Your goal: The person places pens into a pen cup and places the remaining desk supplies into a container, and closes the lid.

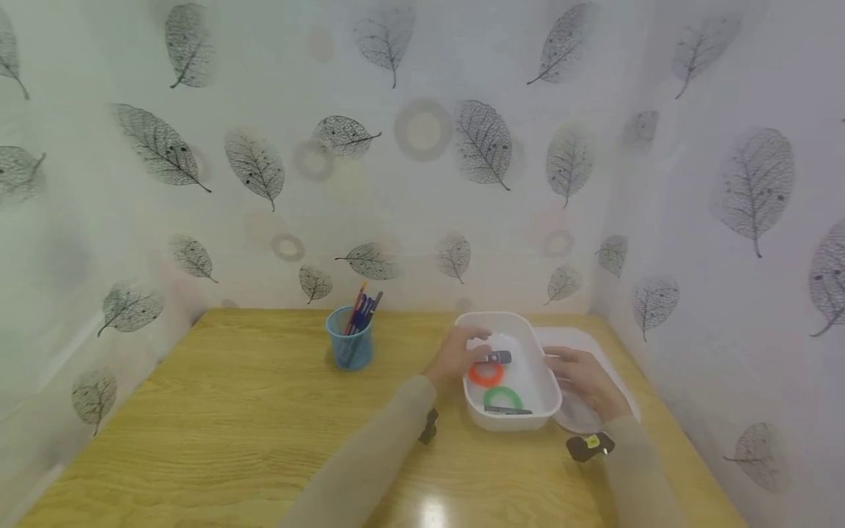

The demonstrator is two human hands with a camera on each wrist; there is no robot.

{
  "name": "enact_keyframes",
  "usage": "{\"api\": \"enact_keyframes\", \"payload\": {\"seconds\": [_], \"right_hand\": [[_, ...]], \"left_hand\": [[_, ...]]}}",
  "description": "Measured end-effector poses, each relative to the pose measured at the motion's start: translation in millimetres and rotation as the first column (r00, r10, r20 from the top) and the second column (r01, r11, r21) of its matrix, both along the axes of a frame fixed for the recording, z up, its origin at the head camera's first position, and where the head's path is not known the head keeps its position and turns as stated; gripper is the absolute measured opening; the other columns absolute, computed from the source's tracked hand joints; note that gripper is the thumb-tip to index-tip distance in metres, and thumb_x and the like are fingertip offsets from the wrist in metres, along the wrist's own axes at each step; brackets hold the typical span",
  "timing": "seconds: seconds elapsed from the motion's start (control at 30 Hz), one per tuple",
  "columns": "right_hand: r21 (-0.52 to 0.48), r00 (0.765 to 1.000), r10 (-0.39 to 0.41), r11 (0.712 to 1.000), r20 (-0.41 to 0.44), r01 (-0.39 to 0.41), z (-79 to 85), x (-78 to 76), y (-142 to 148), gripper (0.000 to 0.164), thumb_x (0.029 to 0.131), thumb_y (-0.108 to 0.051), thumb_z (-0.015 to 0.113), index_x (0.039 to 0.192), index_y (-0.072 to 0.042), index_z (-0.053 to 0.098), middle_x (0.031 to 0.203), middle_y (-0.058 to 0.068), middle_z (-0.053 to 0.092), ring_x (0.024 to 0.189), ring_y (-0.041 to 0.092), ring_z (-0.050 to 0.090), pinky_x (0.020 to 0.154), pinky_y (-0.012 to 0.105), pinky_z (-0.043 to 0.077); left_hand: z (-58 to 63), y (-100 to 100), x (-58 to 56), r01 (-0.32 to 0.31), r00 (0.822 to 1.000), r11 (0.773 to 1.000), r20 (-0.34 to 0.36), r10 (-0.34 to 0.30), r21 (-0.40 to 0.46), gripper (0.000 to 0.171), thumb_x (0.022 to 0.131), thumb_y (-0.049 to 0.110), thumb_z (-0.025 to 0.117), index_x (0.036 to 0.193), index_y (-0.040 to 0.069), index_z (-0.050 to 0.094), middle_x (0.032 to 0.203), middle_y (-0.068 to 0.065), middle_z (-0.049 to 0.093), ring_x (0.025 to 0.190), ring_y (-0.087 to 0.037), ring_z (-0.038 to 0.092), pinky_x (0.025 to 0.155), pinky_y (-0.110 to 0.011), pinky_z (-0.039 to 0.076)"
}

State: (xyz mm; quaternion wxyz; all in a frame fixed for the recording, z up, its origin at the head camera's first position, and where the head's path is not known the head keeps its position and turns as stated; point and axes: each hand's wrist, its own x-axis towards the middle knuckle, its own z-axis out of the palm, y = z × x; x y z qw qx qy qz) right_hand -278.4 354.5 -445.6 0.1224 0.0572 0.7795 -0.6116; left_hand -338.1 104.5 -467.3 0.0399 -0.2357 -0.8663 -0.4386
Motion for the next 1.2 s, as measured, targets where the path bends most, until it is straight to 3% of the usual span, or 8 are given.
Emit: {"api": "enact_keyframes", "payload": {"seconds": [0.37,0.63,0.83,1.03,1.2], "right_hand": [[-0.002,1.0,-0.007,1.0,0.006,0.007,-0.3,-0.6,-0.6,0.063,0.089,-0.03,0.057,0.139,0.0,0.031,0.132,0.019,0.042,0.096,0.014,0.056,0.082,0.032,0.049],[-0.006,1.0,-0.01,1.0,0.016,0.01,-0.1,-0.8,-0.1,0.064,0.089,-0.03,0.058,0.138,0.0,0.032,0.133,0.019,0.042,0.096,0.014,0.056,0.082,0.033,0.049],[0.009,1.0,-0.017,1.0,0.018,0.017,-1.7,-0.6,1.5,0.064,0.088,-0.032,0.059,0.138,0.0,0.034,0.13,0.016,0.045,0.095,0.014,0.056,0.082,0.033,0.049],[0.006,1.0,-0.028,1.0,0.008,0.028,-5.0,-0.5,4.4,0.068,0.087,-0.038,0.058,0.137,0.001,0.034,0.127,0.011,0.048,0.096,0.013,0.056,0.083,0.033,0.049],[-0.004,0.999,-0.026,1.0,-0.04,0.026,-7.5,1.7,10.2,0.063,0.09,-0.034,0.056,0.136,0.004,0.035,0.109,0.002,0.057,0.089,0.011,0.057,0.079,0.03,0.05]], "left_hand": [[3.6,-11.4,0.6,0.06,0.997,0.997,0.036,-0.063,0.057,0.027,0.087,0.021,0.061,0.113,0.013,0.063,0.108,0.008,0.061,0.106,-0.011,0.048,0.096,-0.029,0.037],[8.7,-17.8,5.8,0.049,0.995,0.998,0.082,-0.053,0.042,0.024,0.085,0.024,0.064,0.109,0.019,0.066,0.112,0.012,0.058,0.111,-0.01,0.047,0.098,-0.03,0.035],[7.5,-22.1,7.7,0.082,0.994,0.995,0.069,-0.085,0.051,0.023,0.083,0.021,0.067,0.105,0.017,0.067,0.112,0.012,0.058,0.098,-0.011,0.053,0.09,-0.029,0.042],[3.7,-24.7,14.7,0.065,0.997,0.998,0.046,-0.066,0.012,0.02,0.083,0.024,0.067,0.102,0.021,0.068,0.123,0.01,0.052,0.118,-0.013,0.042,0.1,-0.034,0.034],[5.3,-26.5,24.7,0.036,0.999,0.998,0.022,-0.035,-0.056,0.021,0.085,0.025,0.065,0.104,0.02,0.068,0.132,0.004,0.045,0.124,-0.018,0.036,0.104,-0.037,0.028]]}}
